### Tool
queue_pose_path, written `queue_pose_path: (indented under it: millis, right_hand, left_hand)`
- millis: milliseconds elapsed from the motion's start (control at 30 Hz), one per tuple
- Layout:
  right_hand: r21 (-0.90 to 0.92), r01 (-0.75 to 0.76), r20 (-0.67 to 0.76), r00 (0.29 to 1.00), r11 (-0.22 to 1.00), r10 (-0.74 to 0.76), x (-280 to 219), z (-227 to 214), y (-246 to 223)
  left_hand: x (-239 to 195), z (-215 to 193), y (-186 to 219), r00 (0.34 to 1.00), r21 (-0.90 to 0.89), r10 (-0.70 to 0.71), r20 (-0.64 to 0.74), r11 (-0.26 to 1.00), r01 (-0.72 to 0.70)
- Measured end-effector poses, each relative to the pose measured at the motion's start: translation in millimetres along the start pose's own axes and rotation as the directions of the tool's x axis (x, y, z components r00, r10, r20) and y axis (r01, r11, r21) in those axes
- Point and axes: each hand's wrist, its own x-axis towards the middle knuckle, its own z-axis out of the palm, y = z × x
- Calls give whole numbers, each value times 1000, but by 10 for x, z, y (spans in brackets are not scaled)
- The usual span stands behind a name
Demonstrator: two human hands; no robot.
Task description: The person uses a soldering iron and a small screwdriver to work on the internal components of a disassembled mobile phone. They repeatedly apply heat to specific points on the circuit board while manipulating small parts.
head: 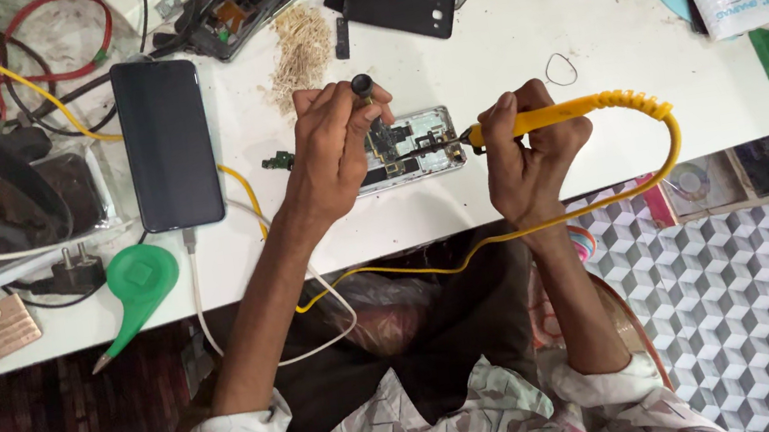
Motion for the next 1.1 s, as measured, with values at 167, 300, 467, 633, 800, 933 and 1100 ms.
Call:
queue_pose_path:
  millis: [167,300,467,633,800,933,1100]
  right_hand:
    - [41,-4,6,1000,999,4,34,8,-21]
    - [49,-12,27,1000,999,11,76,5,-72]
    - [72,-21,161,987,997,9,87,-35,-165]
    - [47,-86,242,968,995,72,40,-31,-270]
    - [44,-123,172,978,991,114,-117,-56,-131]
    - [307,-63,-229,964,950,138,-294,21,176]
    - [626,-160,-338,827,764,450,-295,111,601]
  left_hand:
    - [9,-11,-8,999,5,-40,7,999,40]
    - [29,2,4,1000,40,-1,-1,999,1]
    - [-14,39,5,1000,84,14,-16,996,-13]
    - [-17,16,-25,1000,102,19,-16,995,-17]
    - [-29,43,-49,999,68,46,-27,997,-44]
    - [-40,20,-43,999,94,4,-32,996,0]
    - [3,25,-23,999,72,-8,-34,997,11]
